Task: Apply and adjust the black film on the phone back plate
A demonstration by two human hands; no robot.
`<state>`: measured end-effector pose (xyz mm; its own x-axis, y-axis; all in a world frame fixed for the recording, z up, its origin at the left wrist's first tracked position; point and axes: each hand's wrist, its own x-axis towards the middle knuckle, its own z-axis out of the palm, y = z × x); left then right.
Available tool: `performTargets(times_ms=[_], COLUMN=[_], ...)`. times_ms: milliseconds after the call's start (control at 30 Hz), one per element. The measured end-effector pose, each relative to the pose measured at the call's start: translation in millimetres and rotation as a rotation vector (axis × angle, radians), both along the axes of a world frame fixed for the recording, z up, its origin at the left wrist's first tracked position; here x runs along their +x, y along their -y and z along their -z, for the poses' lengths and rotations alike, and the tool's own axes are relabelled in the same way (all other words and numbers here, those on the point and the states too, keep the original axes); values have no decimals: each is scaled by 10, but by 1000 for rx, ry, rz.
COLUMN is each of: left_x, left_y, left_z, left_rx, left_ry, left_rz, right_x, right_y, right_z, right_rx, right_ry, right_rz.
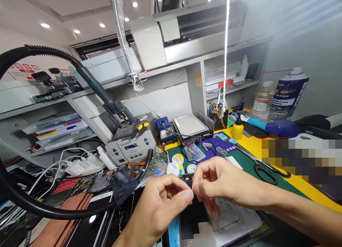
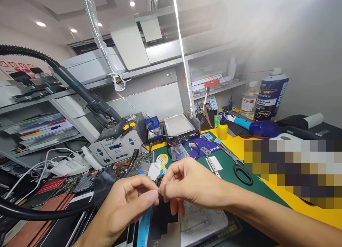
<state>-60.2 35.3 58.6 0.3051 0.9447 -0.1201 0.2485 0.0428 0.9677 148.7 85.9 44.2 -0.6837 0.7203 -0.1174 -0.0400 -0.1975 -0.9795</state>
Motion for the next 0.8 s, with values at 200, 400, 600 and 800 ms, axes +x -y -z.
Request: performTargets(times_ms=[200,400,600,800], left_x=[5,-55,20,-194], left_y=[20,115,147,332], left_z=[32,259,314,-54], left_rx=[313,852,1096,1290], left_ry=[-333,-672,-858,-898], left_rz=[-23,62,112,-68], right_x=[250,605,716,778], right_y=[-148,-427,-487,-498], right_z=[-144,-287,-306,-404], right_rx=[191,351,387,405], right_ry=[76,154,242,269], right_rz=[106,303,353,423])
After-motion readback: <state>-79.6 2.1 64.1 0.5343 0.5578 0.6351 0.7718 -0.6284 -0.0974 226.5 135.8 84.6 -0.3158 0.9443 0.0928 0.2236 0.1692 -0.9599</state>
